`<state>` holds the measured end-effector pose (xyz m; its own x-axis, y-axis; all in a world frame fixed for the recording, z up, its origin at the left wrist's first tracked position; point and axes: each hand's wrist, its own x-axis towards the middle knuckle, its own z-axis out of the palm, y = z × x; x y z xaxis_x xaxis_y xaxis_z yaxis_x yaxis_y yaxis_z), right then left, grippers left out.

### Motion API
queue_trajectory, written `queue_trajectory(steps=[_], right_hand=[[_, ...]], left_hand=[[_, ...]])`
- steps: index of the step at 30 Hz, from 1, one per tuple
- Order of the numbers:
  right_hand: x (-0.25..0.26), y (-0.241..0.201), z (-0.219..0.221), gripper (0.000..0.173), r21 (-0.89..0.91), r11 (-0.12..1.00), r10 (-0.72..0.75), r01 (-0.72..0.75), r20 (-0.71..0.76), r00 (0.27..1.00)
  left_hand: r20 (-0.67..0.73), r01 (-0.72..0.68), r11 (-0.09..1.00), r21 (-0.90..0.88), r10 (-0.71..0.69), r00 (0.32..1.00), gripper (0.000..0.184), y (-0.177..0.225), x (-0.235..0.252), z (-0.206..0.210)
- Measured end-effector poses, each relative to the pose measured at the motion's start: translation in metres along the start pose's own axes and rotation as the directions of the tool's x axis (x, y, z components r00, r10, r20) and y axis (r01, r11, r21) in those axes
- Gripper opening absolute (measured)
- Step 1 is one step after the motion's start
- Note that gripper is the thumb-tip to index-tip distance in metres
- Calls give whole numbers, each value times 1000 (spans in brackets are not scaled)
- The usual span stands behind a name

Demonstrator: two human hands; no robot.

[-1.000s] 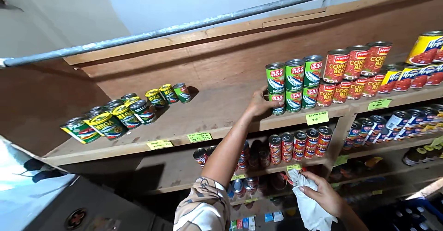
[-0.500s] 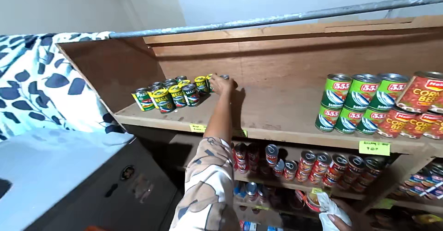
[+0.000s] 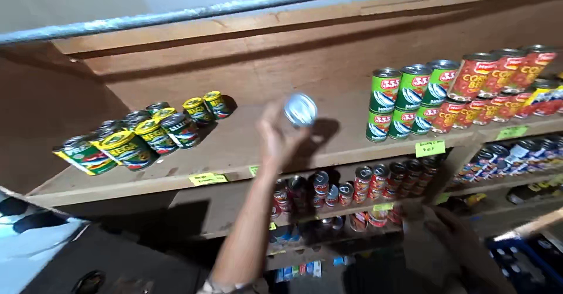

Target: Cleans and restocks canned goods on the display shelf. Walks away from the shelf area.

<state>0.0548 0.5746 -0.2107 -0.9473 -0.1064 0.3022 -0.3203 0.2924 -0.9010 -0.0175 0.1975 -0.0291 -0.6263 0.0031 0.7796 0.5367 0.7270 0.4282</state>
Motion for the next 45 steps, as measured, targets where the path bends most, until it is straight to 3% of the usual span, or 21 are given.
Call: queue_trajectory(steps=[1,3,6,8,12,15,18,21,23,26,28,29,31,33,35,36,37,39,41,43,45], right_hand=[[1,-6,-4,39,43,997,-63,66,-79,995],[3,-27,-11,38,20,967,-245,255,-216,945],[9,-54,-8,38,-257,848,-522,464,-245,817],[11,-60,5,34,-490,753,-578,439,-176,797],[7,-62,33,34,-736,637,-484,230,-149,863],[-2,-53,27,26,-683,680,-438,266,-88,895],[-10,-40,-2,23,-619,714,-404,327,17,914],[-11,-39,-39,23,-677,719,-261,157,-53,964],[-9,-37,-49,26,-695,709,-283,119,-126,951],[-14,-30,-36,38,-667,698,-294,261,66,954],[-20,-28,-53,38,-623,757,-158,199,121,980],[-24,-28,-72,36,-597,796,-39,98,111,993],[-32,-28,-103,30,-513,855,61,-75,-43,997],[-35,-33,-100,33,-393,912,0,-116,-283,959],[-29,-37,-72,37,-376,925,-71,-53,-308,949],[-25,-32,-52,38,-448,894,-163,16,-291,943],[-23,-18,-34,34,-574,809,-348,125,-297,889],[-30,12,-18,24,-703,641,-605,307,-217,766],[-47,35,-22,21,-672,645,-632,363,-202,749],[-58,39,-32,29,-571,772,-542,278,-364,757],[-53,23,-37,35,-567,769,-560,296,-372,741]], left_hand=[[7,-127,985,-113,129,992,65,23,-32,25],[30,-233,922,-310,255,967,57,54,-86,82],[105,-162,870,-465,236,966,57,73,-125,141],[124,-113,878,-466,191,974,58,81,-132,161],[199,-73,940,-333,145,969,40,92,-140,186],[239,-28,947,-321,109,965,36,94,-142,199],[350,96,907,-410,59,935,47,90,-142,199],[459,160,874,-458,79,885,58,93,-152,204],[501,184,876,-446,73,862,59,101,-156,210],[515,153,911,-382,72,854,52,112,-154,214],[572,263,875,-406,20,820,56,111,-148,215],[608,399,797,-455,-49,792,55,110,-147,217],[678,676,481,-558,-205,706,37,109,-144,224],[745,784,204,-586,-243,621,21,118,-145,232],[793,823,58,-565,-235,562,23,136,-152,238],[805,830,-16,-558,-255,536,23,146,-155,240],[818,832,-113,-543,-297,493,18,156,-153,241],[867,800,-368,-475,-354,351,24,165,-143,239],[878,747,-489,-449,-397,268,37,166,-132,238],[889,714,-546,-439,-379,257,41,166,-128,233],[894,731,-532,-427,-367,256,43,170,-132,233]])
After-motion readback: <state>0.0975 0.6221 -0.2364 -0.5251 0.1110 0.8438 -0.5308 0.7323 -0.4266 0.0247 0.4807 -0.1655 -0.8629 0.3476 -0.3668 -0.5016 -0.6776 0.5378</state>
